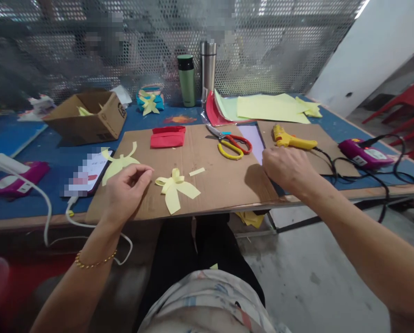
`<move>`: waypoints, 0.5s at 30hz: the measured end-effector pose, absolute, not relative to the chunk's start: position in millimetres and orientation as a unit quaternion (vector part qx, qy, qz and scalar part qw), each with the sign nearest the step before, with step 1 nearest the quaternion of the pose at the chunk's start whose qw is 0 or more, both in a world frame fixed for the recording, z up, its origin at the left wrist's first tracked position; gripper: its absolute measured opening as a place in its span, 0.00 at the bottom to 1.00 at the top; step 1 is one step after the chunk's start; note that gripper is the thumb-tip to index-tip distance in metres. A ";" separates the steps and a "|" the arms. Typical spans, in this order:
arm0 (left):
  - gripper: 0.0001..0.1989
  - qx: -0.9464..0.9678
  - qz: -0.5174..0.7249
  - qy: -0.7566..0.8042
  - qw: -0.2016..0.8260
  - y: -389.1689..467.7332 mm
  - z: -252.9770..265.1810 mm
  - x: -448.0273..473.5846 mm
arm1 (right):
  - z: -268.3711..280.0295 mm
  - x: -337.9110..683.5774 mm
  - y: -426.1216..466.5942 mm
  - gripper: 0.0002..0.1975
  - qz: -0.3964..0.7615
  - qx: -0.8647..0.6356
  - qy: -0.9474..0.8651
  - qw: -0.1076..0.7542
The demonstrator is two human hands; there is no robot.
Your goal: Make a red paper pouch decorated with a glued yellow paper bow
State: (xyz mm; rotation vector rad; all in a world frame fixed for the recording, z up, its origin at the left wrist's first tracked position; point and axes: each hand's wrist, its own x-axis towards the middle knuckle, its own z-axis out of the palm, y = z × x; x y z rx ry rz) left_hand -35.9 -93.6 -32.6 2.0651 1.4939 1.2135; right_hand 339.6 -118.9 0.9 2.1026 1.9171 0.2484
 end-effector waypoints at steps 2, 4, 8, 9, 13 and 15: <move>0.12 0.718 0.426 0.526 0.158 -92.8 -33.0 -37.3 | 8.3 336.4 -122.2 0.24 0.113 0.746 0.638 0.157; 0.12 0.715 0.425 0.533 0.155 -91.7 -33.9 -38.8 | 12.8 334.2 -125.1 0.25 0.115 0.753 0.626 0.166; 0.13 0.715 0.421 0.535 0.156 -90.2 -35.3 -40.2 | 12.7 331.6 -129.1 0.24 0.083 0.767 0.610 0.180; 0.13 0.716 0.421 0.534 0.155 -90.2 -35.5 -40.2 | 12.0 331.3 -129.6 0.23 0.082 0.766 0.611 0.183; 0.12 0.717 0.418 0.535 0.160 -90.4 -36.1 -40.7 | 9.5 332.7 -129.3 0.18 0.085 0.747 0.635 0.179; 0.13 0.713 0.413 0.541 0.168 -90.4 -36.5 -41.3 | 7.9 334.3 -128.6 0.18 0.078 0.737 0.651 0.164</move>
